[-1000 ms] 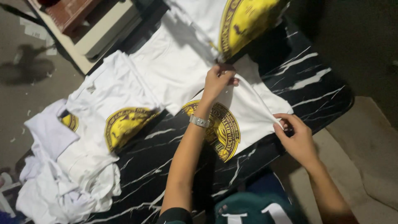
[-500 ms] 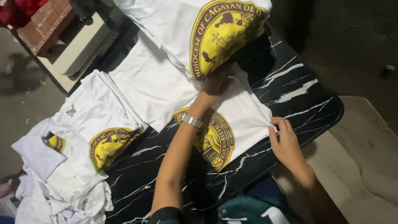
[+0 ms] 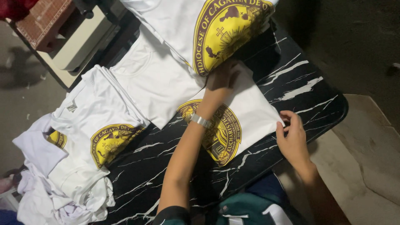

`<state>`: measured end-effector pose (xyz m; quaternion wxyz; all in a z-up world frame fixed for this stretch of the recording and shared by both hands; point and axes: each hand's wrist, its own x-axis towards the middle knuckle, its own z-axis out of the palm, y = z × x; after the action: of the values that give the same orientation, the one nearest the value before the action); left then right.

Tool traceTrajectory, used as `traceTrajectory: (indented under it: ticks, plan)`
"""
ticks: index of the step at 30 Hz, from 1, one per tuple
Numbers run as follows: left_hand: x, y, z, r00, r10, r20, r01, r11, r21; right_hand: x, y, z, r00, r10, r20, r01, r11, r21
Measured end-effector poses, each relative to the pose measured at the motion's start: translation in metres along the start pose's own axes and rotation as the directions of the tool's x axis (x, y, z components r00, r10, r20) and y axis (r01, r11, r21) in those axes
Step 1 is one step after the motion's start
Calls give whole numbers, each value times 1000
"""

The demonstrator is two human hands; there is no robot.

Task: The person folds several white t-shirts on a black marble-patterned table. They unfold each shirt, smooth it out, fold the sides in, and then fold the bottom up to create a neat stack.

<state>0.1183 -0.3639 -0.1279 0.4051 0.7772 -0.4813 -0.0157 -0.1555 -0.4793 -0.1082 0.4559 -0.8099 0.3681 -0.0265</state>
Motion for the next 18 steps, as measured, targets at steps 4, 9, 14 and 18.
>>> traceTrajectory:
  ticks: [4, 9, 14, 18]
  plan:
    - [-19, 27, -8, 999, 33, -10, -29, 952, 304, -12, -14, 25, 967, -244, -74, 223, 948, -226]
    - [-10, 72, -35, 612, -445, 654, 360, 893, 270, -6, -42, 56, 859, -475, 192, 502, 706, -500]
    - [-44, 21, -6, 951, -46, 307, -60, 944, 325, 3, -9, 65, 833, -518, 193, 526, 635, -566]
    - [-44, 11, -2, 966, -10, 259, -61, 963, 264, 10, -8, 68, 807, -567, 167, 551, 619, -560]
